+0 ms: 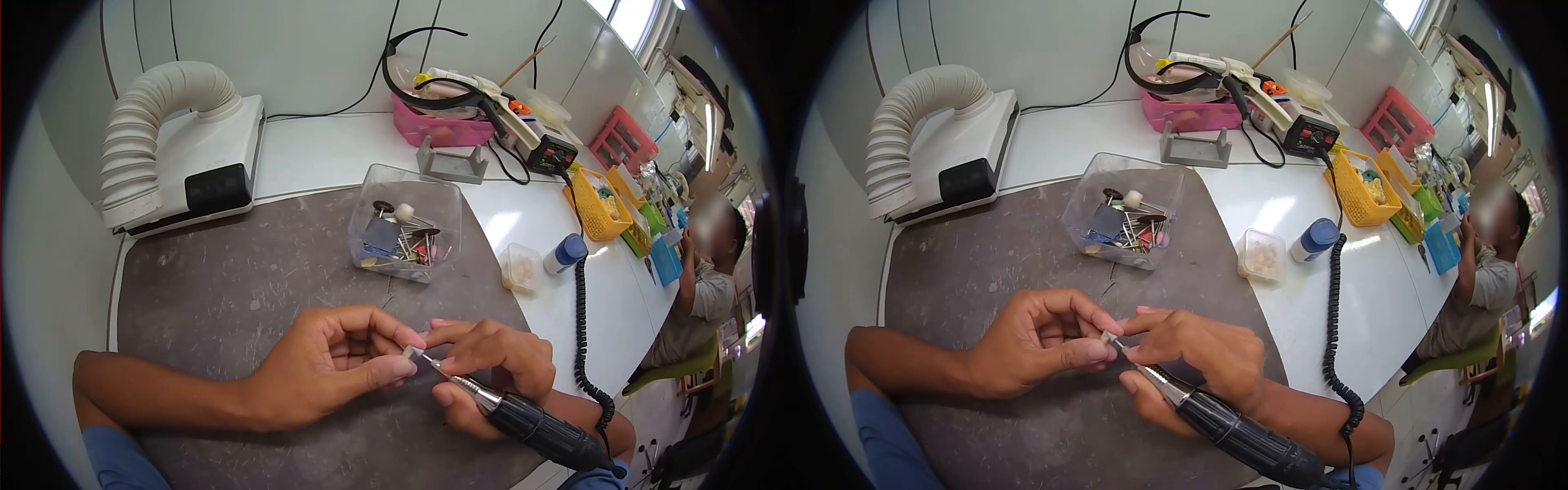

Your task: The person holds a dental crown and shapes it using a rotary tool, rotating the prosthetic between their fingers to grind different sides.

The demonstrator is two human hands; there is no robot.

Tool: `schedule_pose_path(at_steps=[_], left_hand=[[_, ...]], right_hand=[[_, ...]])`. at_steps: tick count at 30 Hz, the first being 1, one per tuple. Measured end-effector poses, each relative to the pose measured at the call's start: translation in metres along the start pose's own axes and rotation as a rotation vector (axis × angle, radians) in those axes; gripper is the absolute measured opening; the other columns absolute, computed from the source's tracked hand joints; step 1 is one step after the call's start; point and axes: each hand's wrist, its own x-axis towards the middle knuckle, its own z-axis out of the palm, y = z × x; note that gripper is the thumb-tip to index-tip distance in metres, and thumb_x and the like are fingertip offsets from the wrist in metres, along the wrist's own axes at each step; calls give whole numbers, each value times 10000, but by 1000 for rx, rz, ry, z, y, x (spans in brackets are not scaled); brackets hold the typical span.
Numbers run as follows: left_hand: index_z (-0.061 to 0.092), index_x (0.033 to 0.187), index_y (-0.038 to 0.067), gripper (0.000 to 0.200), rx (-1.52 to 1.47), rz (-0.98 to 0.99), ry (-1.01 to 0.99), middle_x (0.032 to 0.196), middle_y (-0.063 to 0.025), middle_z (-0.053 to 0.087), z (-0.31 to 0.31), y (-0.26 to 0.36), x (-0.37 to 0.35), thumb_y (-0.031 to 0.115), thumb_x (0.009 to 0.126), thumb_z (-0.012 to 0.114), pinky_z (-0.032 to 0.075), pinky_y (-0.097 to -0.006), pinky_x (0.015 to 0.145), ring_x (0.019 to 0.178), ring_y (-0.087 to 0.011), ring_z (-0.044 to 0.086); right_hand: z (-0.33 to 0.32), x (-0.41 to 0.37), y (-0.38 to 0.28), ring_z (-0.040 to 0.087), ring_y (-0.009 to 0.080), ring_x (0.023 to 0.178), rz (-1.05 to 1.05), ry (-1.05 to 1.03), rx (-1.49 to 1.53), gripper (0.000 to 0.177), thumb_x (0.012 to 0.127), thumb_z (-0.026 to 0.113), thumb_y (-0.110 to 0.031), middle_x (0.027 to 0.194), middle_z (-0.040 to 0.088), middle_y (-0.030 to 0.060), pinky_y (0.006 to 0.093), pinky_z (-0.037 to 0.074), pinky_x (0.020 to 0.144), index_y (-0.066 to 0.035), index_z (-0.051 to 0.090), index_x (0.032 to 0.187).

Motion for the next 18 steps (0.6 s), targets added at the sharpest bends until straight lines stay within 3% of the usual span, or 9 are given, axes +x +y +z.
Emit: schedule_pose_path(at_steps=[3,18], left_hand=[[596,1059,1,212,8,12,1,874,-37,642,0,0,0,90,873,644,495,-211,772,807,-64,606],[600,1042,4,195,-2,37,-11,888,-31,625,0,-3,0,65,863,649,507,-211,799,840,-65,606]], right_hand=[[1,1,0,693,291,764,-5,32,20,190,675,729,-19,724,639,128,420,567,774,32,597,803],[2,2,-2,690,283,744,-8,5,13,199,662,740,-9,707,635,119,423,567,785,21,593,793]])
